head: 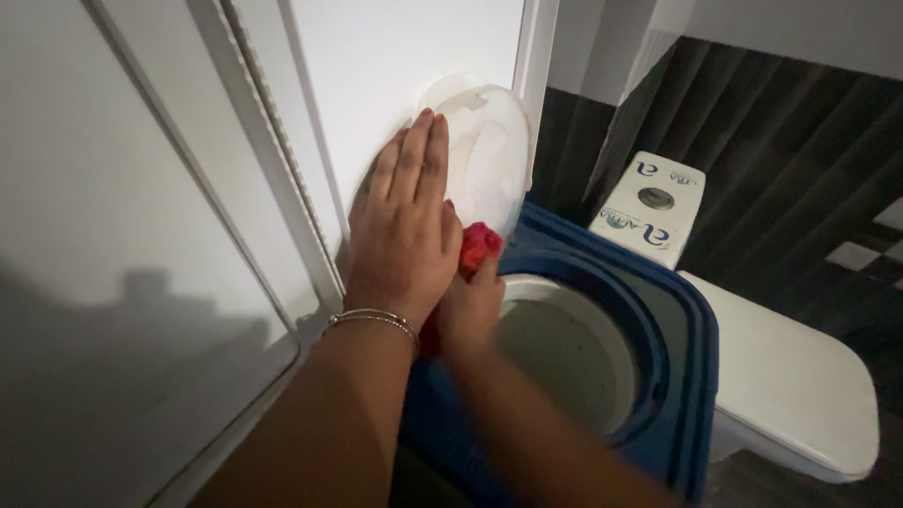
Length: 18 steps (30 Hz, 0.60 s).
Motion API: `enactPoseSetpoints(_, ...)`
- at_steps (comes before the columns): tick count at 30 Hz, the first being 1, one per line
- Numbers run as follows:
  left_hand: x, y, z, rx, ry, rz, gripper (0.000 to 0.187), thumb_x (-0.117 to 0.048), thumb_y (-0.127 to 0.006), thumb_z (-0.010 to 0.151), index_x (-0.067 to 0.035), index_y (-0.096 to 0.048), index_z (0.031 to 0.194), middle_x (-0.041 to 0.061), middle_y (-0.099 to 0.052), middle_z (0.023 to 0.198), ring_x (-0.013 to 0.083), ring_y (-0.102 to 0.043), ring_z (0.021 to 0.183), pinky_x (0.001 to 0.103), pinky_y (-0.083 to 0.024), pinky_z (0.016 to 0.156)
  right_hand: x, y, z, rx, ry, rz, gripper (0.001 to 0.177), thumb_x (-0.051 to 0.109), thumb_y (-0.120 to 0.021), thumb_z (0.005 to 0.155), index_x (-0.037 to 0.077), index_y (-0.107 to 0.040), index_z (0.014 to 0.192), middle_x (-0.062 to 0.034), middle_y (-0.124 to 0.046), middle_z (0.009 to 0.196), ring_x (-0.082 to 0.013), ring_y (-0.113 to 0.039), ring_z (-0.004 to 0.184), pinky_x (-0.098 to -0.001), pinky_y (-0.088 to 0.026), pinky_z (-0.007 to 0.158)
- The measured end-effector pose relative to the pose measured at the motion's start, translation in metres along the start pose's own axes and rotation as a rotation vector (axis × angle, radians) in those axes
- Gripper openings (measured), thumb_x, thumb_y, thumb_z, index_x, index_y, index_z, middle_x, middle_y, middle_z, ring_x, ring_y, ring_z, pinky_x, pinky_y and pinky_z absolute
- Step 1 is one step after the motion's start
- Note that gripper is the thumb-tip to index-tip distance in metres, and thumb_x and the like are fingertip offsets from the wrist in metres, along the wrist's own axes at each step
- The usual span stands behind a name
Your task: The person wipes the interior and exterior surfaces of a top-loading washing machine with a cloth, including the tub, the lid, and the top housing.
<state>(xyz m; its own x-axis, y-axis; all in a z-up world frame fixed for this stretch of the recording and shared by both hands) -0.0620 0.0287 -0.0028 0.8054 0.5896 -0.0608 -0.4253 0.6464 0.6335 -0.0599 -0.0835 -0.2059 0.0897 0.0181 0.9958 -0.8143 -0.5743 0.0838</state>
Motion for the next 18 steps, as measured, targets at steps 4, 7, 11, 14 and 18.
enactPoseSetpoints(4, -0.002, 0.001, 0.000, -0.002, -0.007, 0.013, 0.072, -0.011, -0.059, 0.090, -0.002, -0.034, 0.157, 0.014, -0.037, 0.162, 0.0316, -0.040, 0.146, 0.045, -0.033, 0.123, 0.000, 0.003, -0.015, -0.086, 0.214, -0.210, 0.050, 0.025, -0.067, 0.093, -0.003, -0.053, 0.132, -0.0331, -0.063, 0.115, -0.0479, -0.065, 0.102, -0.0516, -0.051, 0.088)
enactPoseSetpoints(7, -0.001, 0.002, 0.002, -0.008, -0.013, -0.011, 0.072, -0.011, -0.059, 0.090, -0.002, -0.034, 0.157, 0.014, -0.038, 0.162, 0.0320, -0.039, 0.147, 0.044, -0.034, 0.123, -0.004, 0.003, -0.026, -0.045, 0.207, -0.058, 0.055, 0.024, -0.066, 0.089, 0.000, -0.052, 0.137, -0.0307, -0.064, 0.115, -0.0444, -0.069, 0.104, -0.0497, -0.055, 0.087)
enactPoseSetpoints(11, -0.002, 0.002, 0.000, -0.007, -0.004, 0.003, 0.072, -0.011, -0.060, 0.088, -0.002, -0.037, 0.156, 0.014, -0.039, 0.160, 0.0326, -0.041, 0.144, 0.044, -0.034, 0.122, 0.005, 0.010, 0.014, -0.043, 0.004, -0.124, 0.051, 0.032, -0.067, 0.090, 0.004, -0.057, 0.131, -0.0281, -0.071, 0.109, -0.0447, -0.070, 0.102, -0.0510, -0.052, 0.091)
enactPoseSetpoints(14, -0.004, 0.003, 0.001, -0.033, -0.048, 0.025, 0.069, -0.012, -0.061, 0.090, 0.002, -0.039, 0.154, 0.015, -0.039, 0.160, 0.0324, -0.042, 0.145, 0.044, -0.035, 0.123, 0.005, 0.010, 0.023, -0.052, 0.028, -0.057, 0.050, 0.030, -0.066, 0.087, 0.006, -0.058, 0.130, -0.0258, -0.072, 0.109, -0.0437, -0.071, 0.101, -0.0505, -0.053, 0.090)
enactPoseSetpoints(18, -0.006, 0.002, 0.002, -0.037, -0.058, 0.085, 0.070, -0.014, -0.063, 0.088, 0.002, -0.042, 0.152, 0.014, -0.040, 0.159, 0.0323, -0.042, 0.143, 0.044, -0.037, 0.121, 0.002, 0.009, -0.012, -0.080, 0.230, -0.068, 0.052, 0.031, -0.068, 0.091, 0.003, -0.056, 0.134, -0.0316, -0.065, 0.114, -0.0465, -0.066, 0.102, -0.0524, -0.053, 0.086)
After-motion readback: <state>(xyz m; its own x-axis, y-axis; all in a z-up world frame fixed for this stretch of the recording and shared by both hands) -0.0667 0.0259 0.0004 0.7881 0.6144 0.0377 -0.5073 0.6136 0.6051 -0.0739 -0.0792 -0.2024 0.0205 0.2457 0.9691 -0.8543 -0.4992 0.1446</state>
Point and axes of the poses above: each hand's wrist, its own z-axis towards the middle knuckle, its own y-axis out of the back of the hand, x = y × z, the point moved 9 cm from there along z, towards the middle knuckle
